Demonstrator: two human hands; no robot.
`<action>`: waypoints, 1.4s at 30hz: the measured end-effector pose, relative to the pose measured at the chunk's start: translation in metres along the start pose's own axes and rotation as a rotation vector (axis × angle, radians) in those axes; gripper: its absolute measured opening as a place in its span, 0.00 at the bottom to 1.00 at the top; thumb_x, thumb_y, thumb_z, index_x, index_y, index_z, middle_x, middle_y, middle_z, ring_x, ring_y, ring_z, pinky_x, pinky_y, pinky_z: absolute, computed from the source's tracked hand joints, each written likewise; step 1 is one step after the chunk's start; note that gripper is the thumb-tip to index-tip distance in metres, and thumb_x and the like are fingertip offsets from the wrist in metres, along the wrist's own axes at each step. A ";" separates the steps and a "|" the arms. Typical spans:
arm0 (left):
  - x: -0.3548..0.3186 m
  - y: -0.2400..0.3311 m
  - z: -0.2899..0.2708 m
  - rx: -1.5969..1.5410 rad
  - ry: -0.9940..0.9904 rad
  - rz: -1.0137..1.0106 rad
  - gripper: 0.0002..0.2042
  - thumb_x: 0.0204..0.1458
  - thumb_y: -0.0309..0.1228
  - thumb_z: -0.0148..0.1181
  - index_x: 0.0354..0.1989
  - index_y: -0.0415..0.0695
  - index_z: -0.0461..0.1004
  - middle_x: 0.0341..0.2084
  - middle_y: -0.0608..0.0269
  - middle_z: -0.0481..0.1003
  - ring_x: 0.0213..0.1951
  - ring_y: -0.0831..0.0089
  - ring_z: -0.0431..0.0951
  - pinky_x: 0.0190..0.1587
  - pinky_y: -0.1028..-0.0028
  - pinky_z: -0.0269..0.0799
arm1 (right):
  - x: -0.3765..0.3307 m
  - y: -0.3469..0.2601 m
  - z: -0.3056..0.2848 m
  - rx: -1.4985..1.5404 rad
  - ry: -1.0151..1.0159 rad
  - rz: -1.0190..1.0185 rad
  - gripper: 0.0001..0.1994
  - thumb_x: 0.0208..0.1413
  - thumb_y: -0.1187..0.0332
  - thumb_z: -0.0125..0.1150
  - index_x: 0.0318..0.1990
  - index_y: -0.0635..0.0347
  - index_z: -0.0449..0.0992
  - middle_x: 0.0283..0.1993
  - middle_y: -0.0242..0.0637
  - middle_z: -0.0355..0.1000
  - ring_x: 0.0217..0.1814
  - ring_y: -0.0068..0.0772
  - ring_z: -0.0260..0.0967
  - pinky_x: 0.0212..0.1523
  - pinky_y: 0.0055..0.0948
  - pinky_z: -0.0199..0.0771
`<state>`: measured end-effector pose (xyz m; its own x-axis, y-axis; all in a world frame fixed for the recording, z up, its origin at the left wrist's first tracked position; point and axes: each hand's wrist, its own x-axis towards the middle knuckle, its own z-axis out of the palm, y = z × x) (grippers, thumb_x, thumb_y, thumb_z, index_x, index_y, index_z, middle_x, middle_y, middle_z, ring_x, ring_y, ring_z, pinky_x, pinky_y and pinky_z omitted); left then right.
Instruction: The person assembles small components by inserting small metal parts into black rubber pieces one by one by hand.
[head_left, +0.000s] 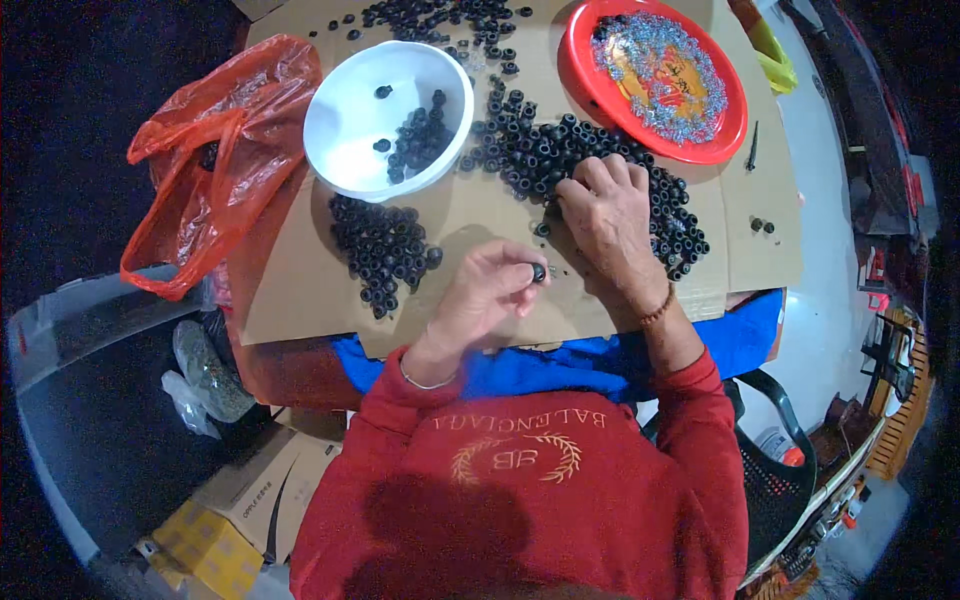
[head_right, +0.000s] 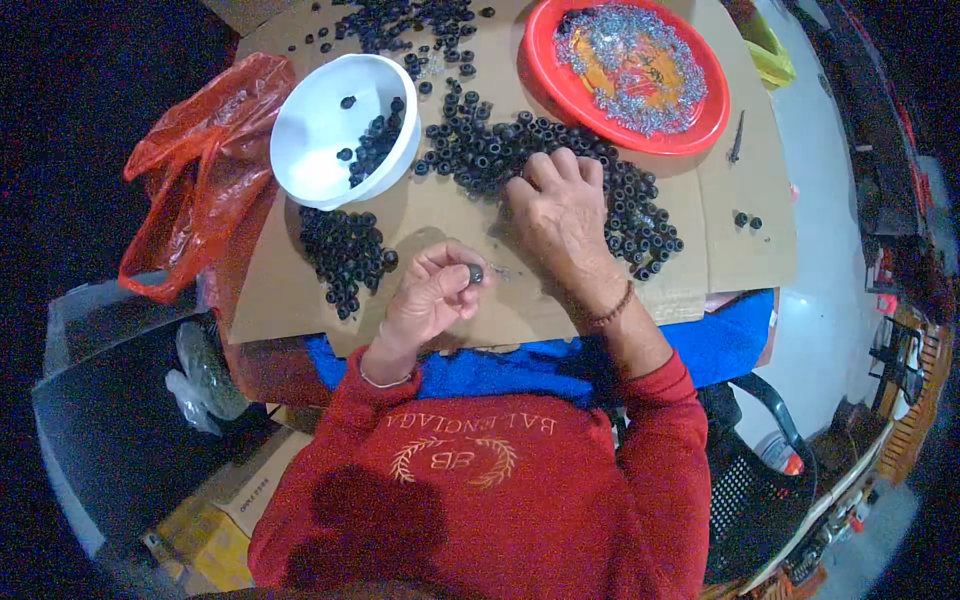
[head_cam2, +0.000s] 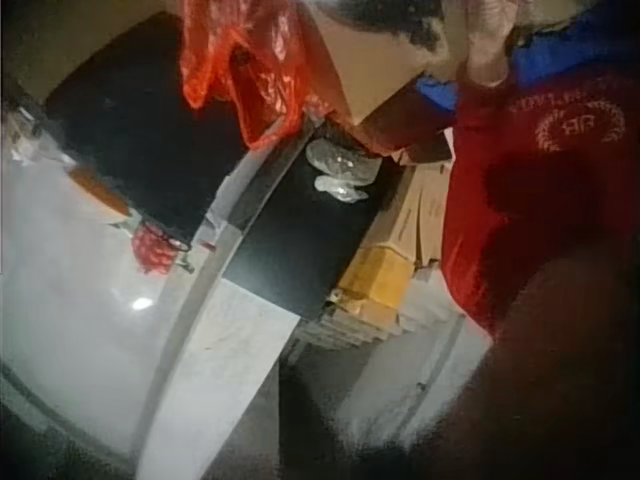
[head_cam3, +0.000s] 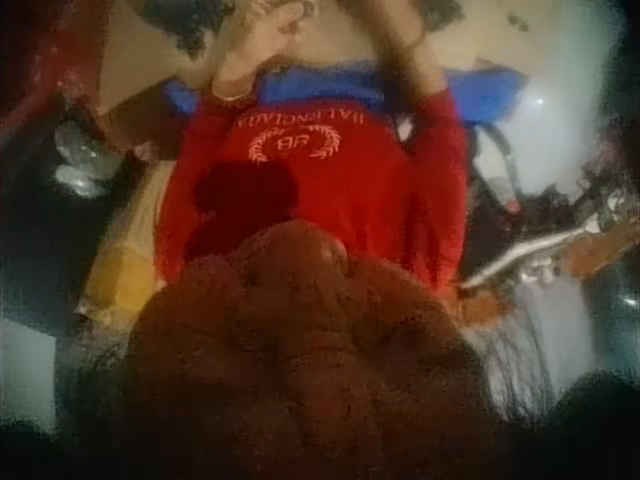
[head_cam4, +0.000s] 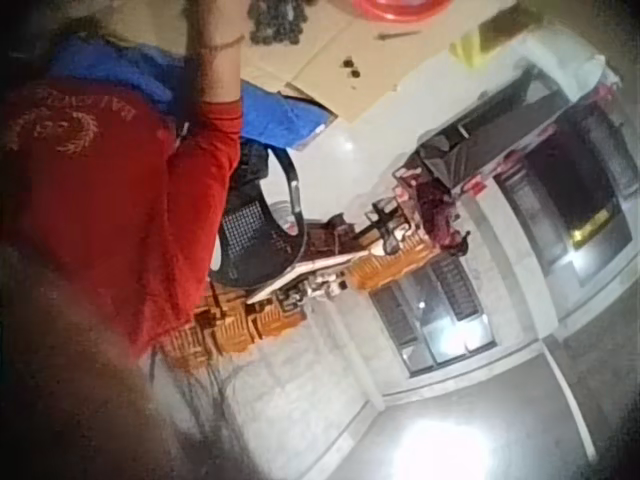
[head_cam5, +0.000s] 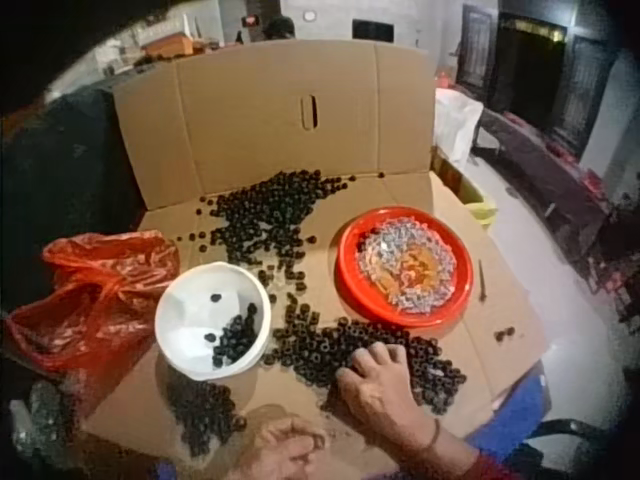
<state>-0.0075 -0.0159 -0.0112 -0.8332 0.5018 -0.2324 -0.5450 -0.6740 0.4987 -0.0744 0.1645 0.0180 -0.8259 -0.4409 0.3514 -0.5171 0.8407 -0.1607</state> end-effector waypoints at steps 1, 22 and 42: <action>0.001 -0.001 -0.001 0.000 0.001 0.004 0.08 0.52 0.27 0.56 0.38 0.37 0.71 0.31 0.54 0.74 0.26 0.80 0.73 0.24 0.79 0.70 | 0.001 0.001 -0.003 0.019 0.000 -0.013 0.06 0.39 0.72 0.60 0.29 0.52 0.74 0.31 0.32 0.66 0.37 0.35 0.63 0.40 0.36 0.61; 0.000 -0.002 -0.001 -0.059 -0.028 0.058 0.08 0.51 0.25 0.55 0.40 0.38 0.72 0.30 0.55 0.75 0.25 0.77 0.72 0.24 0.79 0.69 | -0.067 -0.024 -0.014 1.858 0.007 0.702 0.07 0.49 0.81 0.57 0.38 0.67 0.74 0.35 0.39 0.72 0.36 0.28 0.71 0.37 0.25 0.73; -0.001 -0.011 0.002 -0.111 -0.006 0.051 0.09 0.51 0.26 0.58 0.40 0.39 0.72 0.27 0.61 0.74 0.25 0.78 0.73 0.25 0.78 0.71 | -0.069 -0.041 -0.024 1.242 0.069 0.411 0.05 0.48 0.82 0.57 0.33 0.68 0.72 0.32 0.34 0.69 0.35 0.24 0.64 0.36 0.23 0.64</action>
<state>-0.0004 -0.0085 -0.0149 -0.8596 0.4683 -0.2044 -0.5094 -0.7543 0.4142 0.0088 0.1677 0.0221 -0.9780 -0.1748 0.1138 -0.1232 0.0440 -0.9914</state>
